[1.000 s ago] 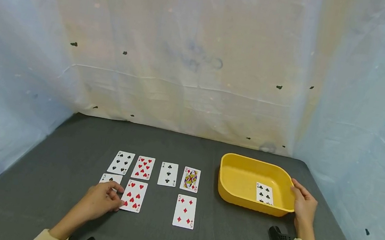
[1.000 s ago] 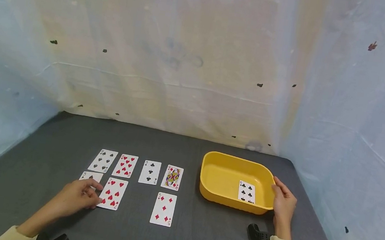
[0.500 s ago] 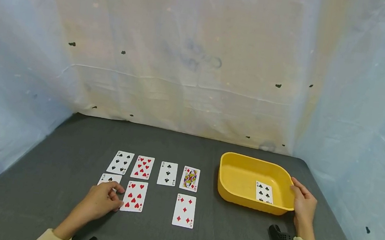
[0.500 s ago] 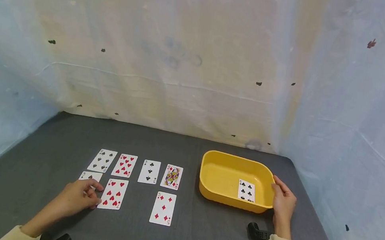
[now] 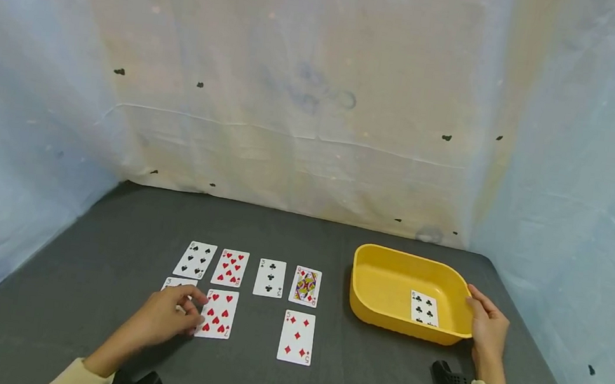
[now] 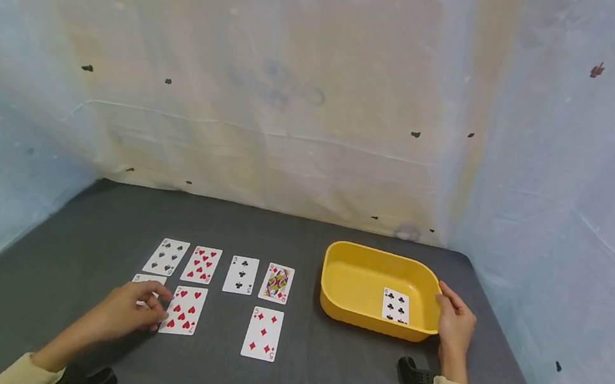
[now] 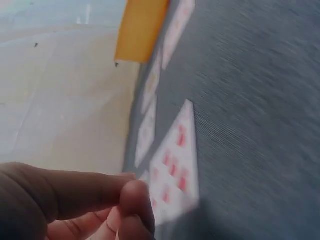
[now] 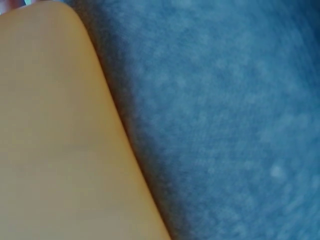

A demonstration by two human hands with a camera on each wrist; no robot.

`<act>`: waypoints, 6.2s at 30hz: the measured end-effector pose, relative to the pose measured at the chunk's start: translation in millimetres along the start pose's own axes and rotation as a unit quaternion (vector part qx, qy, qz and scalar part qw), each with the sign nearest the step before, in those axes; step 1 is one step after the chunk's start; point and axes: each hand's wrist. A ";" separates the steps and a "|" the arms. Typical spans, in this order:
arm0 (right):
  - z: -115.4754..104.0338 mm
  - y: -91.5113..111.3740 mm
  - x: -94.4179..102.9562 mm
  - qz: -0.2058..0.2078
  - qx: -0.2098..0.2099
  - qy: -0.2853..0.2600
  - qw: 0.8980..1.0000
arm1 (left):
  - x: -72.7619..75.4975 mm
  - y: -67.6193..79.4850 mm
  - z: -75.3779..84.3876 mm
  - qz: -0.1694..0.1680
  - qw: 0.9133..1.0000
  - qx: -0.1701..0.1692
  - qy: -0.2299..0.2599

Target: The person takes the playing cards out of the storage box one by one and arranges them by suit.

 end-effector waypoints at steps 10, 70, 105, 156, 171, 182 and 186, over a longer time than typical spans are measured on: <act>-0.7 0.5 1.4 0.005 0.010 0.009 1.000 | -6.8 -28.0 26.0 -0.058 0.992 -0.046 0.107; 0.6 0.0 1.9 0.010 0.015 0.024 1.000 | -181.4 -171.6 180.2 -0.136 0.949 -0.143 0.244; -0.6 4.3 -0.4 0.001 0.027 0.011 1.000 | -272.0 -200.7 192.1 -0.125 0.982 -0.058 0.132; 0.6 5.2 -2.5 0.003 0.027 -0.001 1.000 | -291.1 -209.6 186.4 -0.092 0.988 -0.005 -0.123; -2.6 5.4 -1.2 0.003 0.023 0.006 1.000 | -283.1 -210.4 187.6 -0.059 0.998 -0.031 0.018; -3.0 6.9 0.1 -0.005 0.025 0.007 1.000 | -278.9 -209.8 193.4 -0.063 0.997 -0.040 0.028; -3.1 6.7 0.4 -0.013 0.030 0.011 0.999 | -270.1 -208.4 193.3 -0.066 0.996 -0.051 0.041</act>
Point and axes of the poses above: each hand's wrist, its own y-axis away from the middle knuckle, its own x-axis out of the back of the hand, z = x × y, and after that the axes turned 6 degrees about -x, right-handed
